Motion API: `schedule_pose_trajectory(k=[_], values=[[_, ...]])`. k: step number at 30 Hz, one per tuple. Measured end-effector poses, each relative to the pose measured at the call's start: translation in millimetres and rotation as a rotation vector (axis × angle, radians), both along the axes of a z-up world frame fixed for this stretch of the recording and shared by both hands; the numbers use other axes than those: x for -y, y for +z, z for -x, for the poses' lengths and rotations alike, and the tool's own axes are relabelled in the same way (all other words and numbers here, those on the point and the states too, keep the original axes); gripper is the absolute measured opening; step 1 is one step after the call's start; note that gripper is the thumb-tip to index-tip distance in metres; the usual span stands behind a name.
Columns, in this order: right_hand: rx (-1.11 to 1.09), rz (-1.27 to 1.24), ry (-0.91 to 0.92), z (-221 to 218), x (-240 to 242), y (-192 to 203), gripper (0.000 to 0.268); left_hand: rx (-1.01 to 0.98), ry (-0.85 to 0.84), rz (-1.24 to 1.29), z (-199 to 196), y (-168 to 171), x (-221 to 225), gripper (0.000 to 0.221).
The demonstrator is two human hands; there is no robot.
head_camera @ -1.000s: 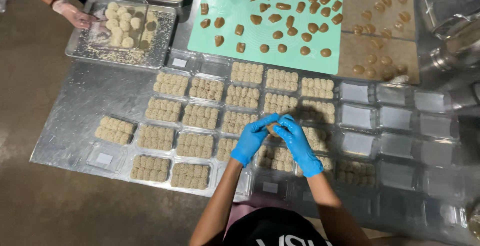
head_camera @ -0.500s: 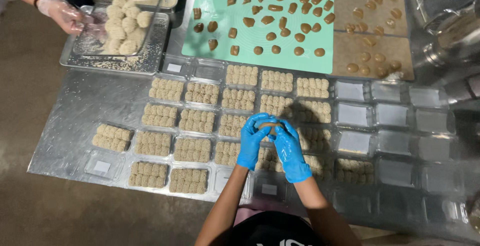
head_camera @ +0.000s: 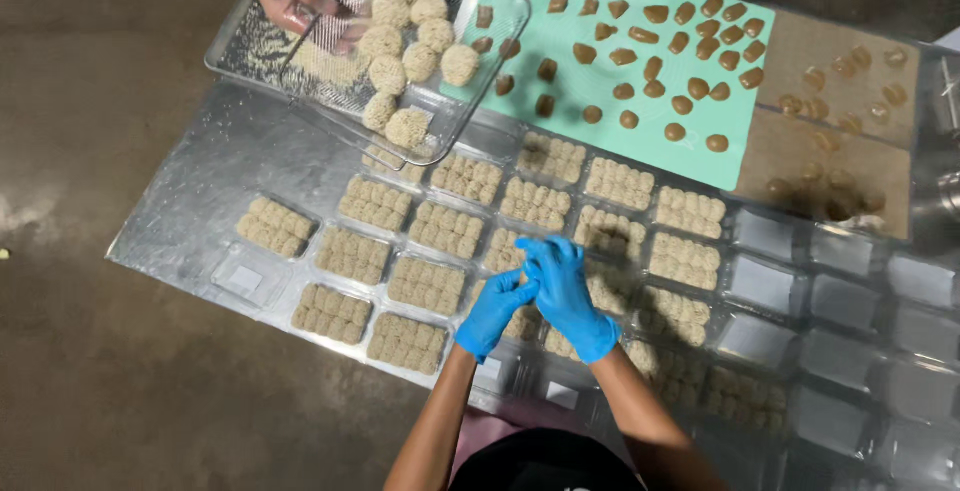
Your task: The person rolls small brown dough balls in a tray of crumbs to coat them, then places the coated balls into clear plastic containers. The person works continuously, filling multiple containers with the finished food items.
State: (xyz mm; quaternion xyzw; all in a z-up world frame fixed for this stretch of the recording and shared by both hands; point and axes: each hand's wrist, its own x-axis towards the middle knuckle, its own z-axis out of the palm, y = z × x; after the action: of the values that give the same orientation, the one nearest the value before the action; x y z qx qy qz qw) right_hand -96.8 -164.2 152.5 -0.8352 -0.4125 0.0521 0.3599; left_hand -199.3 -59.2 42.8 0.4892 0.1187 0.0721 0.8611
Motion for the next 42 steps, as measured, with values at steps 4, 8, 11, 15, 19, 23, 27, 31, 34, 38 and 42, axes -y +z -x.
schedule_pose_trajectory(k=[4,8,11,15,19,23,27,31,34,38,42], values=[[0.111,-0.092,0.138,-10.1,-37.4,-0.7,0.052,-0.091,0.225,0.129,8.8,4.9,-5.0,0.036],[-0.658,-0.286,-0.006,-31.7,-89.8,-6.5,0.061,-0.094,0.529,0.265,-0.3,25.4,-26.9,0.041],[-1.186,-0.589,-0.075,-69.8,-129.2,6.6,0.065,-0.009,0.693,0.271,-15.6,21.6,-57.0,0.043],[-1.232,-0.725,-0.019,-82.0,-168.5,37.2,0.06,-0.063,0.698,0.283,2.7,-20.0,-90.1,0.039],[-1.271,-0.803,-0.039,-87.9,-187.1,63.3,0.056,0.027,0.702,0.436,13.8,-72.7,-108.4,0.017],[-1.309,-0.718,-0.009,-93.0,-187.0,64.4,0.058,0.035,0.604,0.638,10.6,-104.2,-125.7,0.01],[-1.348,-0.766,0.062,-93.1,-168.8,55.0,0.055,-0.141,0.584,0.619,-11.4,-111.5,-137.7,0.027],[-1.378,-0.723,-0.062,-99.7,-120.5,53.6,0.05,-0.067,0.503,0.534,-53.3,-113.2,-146.0,0.042],[-1.265,-0.722,-0.194,-101.7,-66.3,51.6,0.056,0.044,0.406,0.475,-100.9,-129.1,-153.8,0.051],[-1.101,-0.761,-0.403,-110.6,21.6,25.7,0.057,-0.134,0.404,0.467,-197.3,-173.2,-166.6,0.049],[-1.106,-0.834,-0.651,-108.8,128.5,-9.5,0.069,0.043,0.248,0.736,-363.9,-178.2,-191.6,0.041]])
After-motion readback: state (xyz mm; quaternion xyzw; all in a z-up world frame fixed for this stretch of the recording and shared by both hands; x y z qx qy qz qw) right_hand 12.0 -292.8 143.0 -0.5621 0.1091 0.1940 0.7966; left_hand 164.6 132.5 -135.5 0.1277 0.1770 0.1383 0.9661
